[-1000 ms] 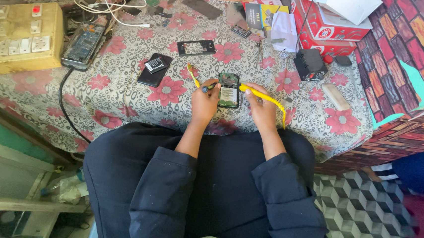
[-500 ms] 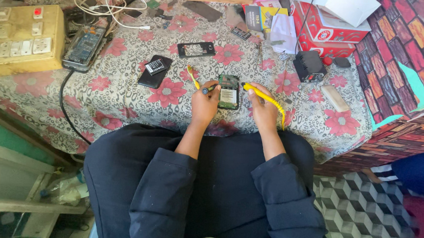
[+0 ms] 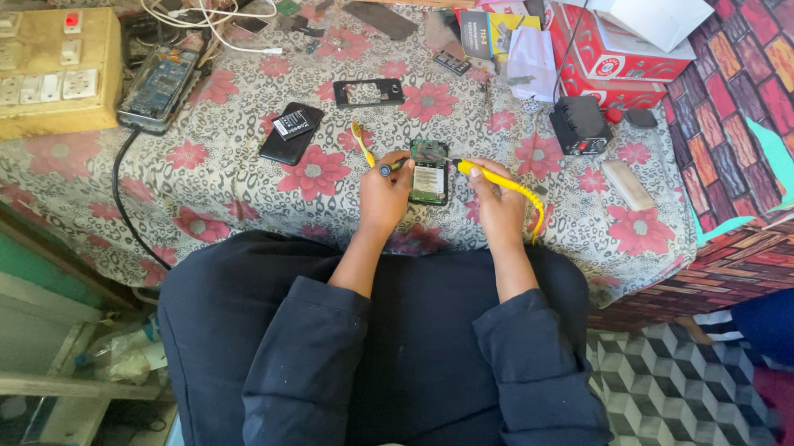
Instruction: The person sits on a bed holding a phone motherboard on their lap and solders components on the board with a soldering iron, steadying the board with the other hand. They then use a brush to brush the board surface and continue touching up solder joints before setting the board down.
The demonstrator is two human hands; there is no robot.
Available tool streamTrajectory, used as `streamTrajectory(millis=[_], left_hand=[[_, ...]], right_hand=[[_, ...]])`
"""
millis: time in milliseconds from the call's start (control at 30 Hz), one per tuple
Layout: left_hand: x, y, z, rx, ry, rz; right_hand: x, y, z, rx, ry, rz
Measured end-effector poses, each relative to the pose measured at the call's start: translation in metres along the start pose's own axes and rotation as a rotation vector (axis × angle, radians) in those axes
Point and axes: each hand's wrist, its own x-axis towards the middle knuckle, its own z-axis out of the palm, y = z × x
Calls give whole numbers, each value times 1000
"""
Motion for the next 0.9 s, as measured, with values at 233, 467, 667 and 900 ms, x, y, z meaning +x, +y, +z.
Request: streamTrajectory(millis=[233,467,667,900], left_hand=[[0,1,1,-38,-2,-14],[1,2,0,-42,-1,4],[0,1,0,-37,-1,-14],[-1,2,0,14,19,35]], right_hand=[[4,1,-6,97,53,20],[4,1,-4,114,24,9],[4,0,-5,94,39,31],[7,1,-7,117,95,19]])
